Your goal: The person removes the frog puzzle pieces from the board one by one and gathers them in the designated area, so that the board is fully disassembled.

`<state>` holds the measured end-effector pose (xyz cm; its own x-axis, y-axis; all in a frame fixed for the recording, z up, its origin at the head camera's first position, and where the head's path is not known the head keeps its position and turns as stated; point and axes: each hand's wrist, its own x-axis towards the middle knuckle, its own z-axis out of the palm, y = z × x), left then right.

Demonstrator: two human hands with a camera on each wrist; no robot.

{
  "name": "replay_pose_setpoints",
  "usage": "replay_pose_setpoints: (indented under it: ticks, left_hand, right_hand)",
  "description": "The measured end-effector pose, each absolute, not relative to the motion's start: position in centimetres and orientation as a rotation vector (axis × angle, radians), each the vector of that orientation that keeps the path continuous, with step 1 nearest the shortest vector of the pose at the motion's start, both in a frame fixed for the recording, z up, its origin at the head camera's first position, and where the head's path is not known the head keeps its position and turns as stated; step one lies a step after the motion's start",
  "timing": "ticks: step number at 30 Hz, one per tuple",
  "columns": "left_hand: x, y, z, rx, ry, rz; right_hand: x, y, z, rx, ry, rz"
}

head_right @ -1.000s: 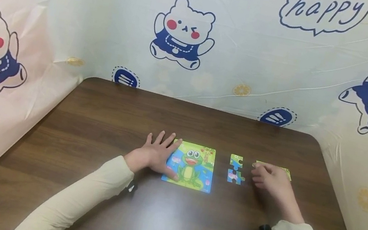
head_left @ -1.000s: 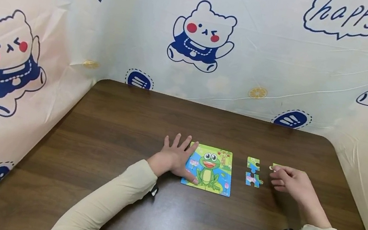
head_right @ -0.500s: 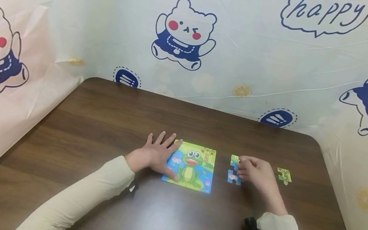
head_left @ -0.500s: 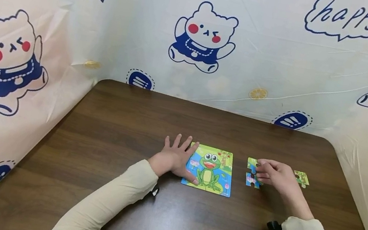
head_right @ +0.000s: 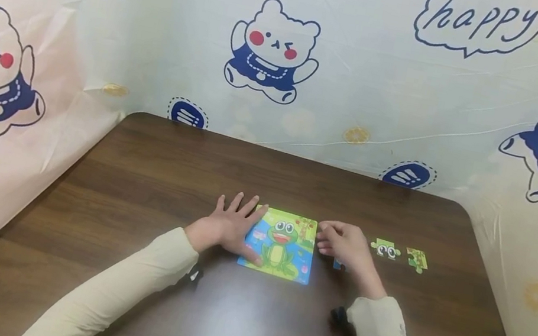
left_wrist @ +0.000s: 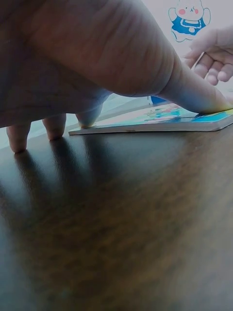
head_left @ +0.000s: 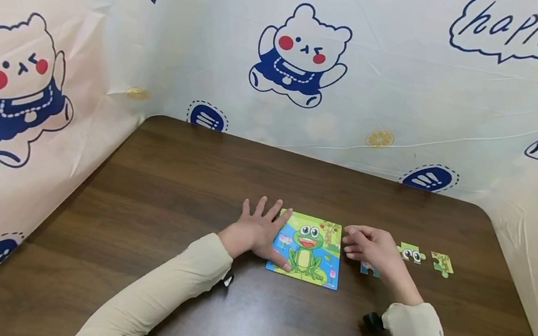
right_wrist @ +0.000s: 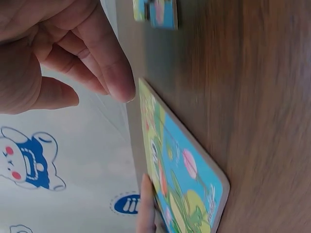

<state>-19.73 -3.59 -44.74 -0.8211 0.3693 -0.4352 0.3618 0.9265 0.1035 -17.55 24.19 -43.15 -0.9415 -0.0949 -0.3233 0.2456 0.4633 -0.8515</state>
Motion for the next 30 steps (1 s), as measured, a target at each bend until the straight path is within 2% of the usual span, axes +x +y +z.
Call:
replay_pose_setpoints:
  ticks: [11,30]
  left_hand:
    - [-19.6,-3.7,-44.4,0.533,2.634,0.017]
    - [-19.8,-3.6,-44.6,0.532,2.626,0.032]
  right_hand:
    - [-18.9,21.8,-44.2,0.081,2.370,-1.479]
    - [-19.3,18.9,-44.5,0.044,2.386,-1.389]
